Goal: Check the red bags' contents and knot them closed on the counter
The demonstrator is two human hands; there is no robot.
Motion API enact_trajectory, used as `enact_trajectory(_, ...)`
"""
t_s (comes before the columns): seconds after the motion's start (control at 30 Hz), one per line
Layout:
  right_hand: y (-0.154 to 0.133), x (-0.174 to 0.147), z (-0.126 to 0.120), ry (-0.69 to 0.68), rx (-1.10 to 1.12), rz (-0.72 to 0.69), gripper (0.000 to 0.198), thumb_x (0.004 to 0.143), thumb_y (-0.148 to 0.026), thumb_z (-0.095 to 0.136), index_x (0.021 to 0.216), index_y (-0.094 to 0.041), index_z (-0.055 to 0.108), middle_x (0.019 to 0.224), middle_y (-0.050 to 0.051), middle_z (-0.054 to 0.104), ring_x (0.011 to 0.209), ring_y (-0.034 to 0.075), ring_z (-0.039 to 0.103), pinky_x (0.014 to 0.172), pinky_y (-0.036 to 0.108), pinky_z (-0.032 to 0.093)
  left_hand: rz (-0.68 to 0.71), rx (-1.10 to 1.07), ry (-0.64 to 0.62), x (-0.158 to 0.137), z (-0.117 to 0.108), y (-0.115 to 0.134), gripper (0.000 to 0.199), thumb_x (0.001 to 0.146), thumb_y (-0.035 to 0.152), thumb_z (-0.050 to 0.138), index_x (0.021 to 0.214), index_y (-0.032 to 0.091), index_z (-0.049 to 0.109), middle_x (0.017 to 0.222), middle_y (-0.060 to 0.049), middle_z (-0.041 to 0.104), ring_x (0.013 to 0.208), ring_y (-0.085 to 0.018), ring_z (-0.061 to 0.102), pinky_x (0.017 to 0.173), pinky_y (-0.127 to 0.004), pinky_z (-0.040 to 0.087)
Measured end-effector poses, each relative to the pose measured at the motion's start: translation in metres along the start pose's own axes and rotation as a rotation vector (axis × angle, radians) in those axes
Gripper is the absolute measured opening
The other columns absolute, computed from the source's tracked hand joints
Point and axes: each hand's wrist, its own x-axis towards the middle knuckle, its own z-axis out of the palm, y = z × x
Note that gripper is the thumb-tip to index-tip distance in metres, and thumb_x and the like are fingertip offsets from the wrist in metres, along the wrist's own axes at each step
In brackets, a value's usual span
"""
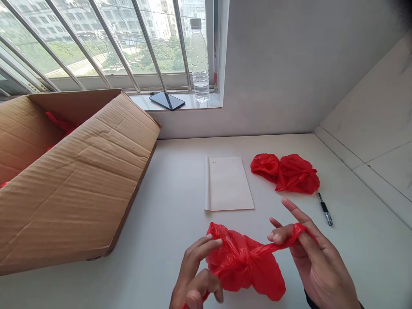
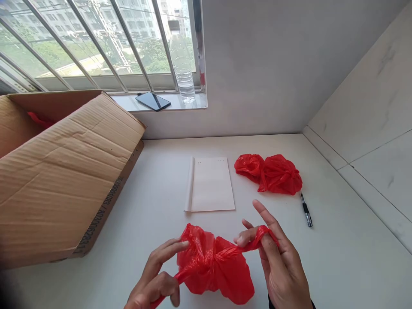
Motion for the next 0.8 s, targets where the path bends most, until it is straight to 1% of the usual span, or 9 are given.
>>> enact_trajectory(0.03,0.004,-0.002,0.0,-0.004,-0.074,-0.014,0.046,0.105,-0.038,0.039,0.149,-0.025,0.039,0.096,0.004,0.073,0.108,0.02,0.066,0.11,0.037,0.045,0.118,0.041,0.007,0.003,0.005,-0.003,0.078,0.095,0.067,0.008,0.076,0.023,0.069,0.132,-0.008,0.063,0.132,-0.029,0.047,0.104,-0.043,0.046)
enact_trajectory(0.07,0.008,-0.005,0.0,-0.017,-0.161,-0.027,0.045,0.105,-0.038,0.038,0.148,-0.026,0.041,0.107,0.006,0.073,0.117,0.021,0.062,0.106,0.035,0.049,0.236,0.103,0.011,0.007,0.01,-0.008,0.071,0.098,0.063,0.011,0.097,0.024,0.071,0.141,-0.007,0.057,0.136,-0.029,0.044,0.111,-0.045,0.039)
enact_trajectory(0.13,0.02,-0.012,0.004,-0.073,-0.377,-0.09,0.044,0.105,-0.039,0.037,0.147,-0.028,0.044,0.128,0.007,0.066,0.128,0.024,0.055,0.102,0.035,0.051,0.449,0.278,-0.019,0.013,0.023,-0.018,0.062,0.102,0.055,0.015,0.132,0.022,0.057,0.154,-0.01,0.043,0.143,-0.029,0.037,0.118,-0.047,0.029)
enact_trajectory(0.2,0.034,-0.017,0.01,-0.148,-0.607,-0.254,0.044,0.105,-0.038,0.036,0.148,-0.028,0.042,0.142,0.006,0.056,0.133,0.026,0.049,0.108,0.041,0.046,0.573,0.481,-0.084,0.016,0.034,-0.03,0.06,0.103,0.051,0.018,0.146,0.017,0.043,0.159,-0.014,0.034,0.146,-0.032,0.031,0.12,-0.049,0.022)
enact_trajectory(0.3,0.059,-0.019,0.019,-0.27,-0.919,-0.556,0.052,0.105,-0.04,0.036,0.153,-0.02,0.032,0.153,0.007,0.042,0.141,0.027,0.037,0.117,0.045,0.032,0.589,0.692,-0.131,0.013,0.047,-0.045,0.06,0.104,0.046,0.019,0.151,0.013,0.037,0.158,-0.015,0.035,0.148,-0.032,0.027,0.122,-0.05,0.013)
enact_trajectory(0.37,0.074,-0.018,0.022,-0.279,-1.05,-0.661,0.056,0.105,-0.041,0.035,0.154,-0.014,0.029,0.157,0.009,0.035,0.143,0.027,0.033,0.119,0.043,0.026,0.565,0.76,-0.141,0.009,0.054,-0.053,0.058,0.105,0.043,0.02,0.151,0.012,0.036,0.156,-0.014,0.04,0.148,-0.03,0.027,0.123,-0.049,0.01)
enact_trajectory(0.53,0.09,-0.013,0.02,-0.253,-1.197,-0.726,0.055,0.105,-0.038,0.032,0.151,-0.008,0.033,0.157,0.011,0.033,0.144,0.027,0.032,0.12,0.041,0.023,0.553,0.782,-0.101,0.001,0.067,-0.062,0.051,0.103,0.04,0.035,0.147,0.016,0.045,0.15,-0.011,0.05,0.147,-0.028,0.03,0.124,-0.047,0.01)
enact_trajectory(0.67,0.096,-0.007,0.013,-0.257,-1.264,-0.75,0.057,0.105,-0.038,0.028,0.153,-0.009,0.028,0.156,0.01,0.035,0.143,0.026,0.034,0.119,0.041,0.025,0.503,0.728,0.06,0.002,0.083,-0.066,0.045,0.103,0.035,0.034,0.135,0.017,0.059,0.141,-0.008,0.059,0.144,-0.025,0.037,0.124,-0.046,0.015)
enact_trajectory(0.8,0.112,-0.007,0.007,-0.266,-1.347,-0.745,0.062,0.105,-0.046,0.022,0.156,-0.01,0.023,0.151,0.011,0.045,0.141,0.026,0.037,0.121,0.042,0.021,0.528,0.736,0.2,0.008,0.099,-0.071,0.048,0.104,0.032,0.027,0.12,0.018,0.07,0.13,-0.007,0.068,0.138,-0.023,0.047,0.121,-0.045,0.025)
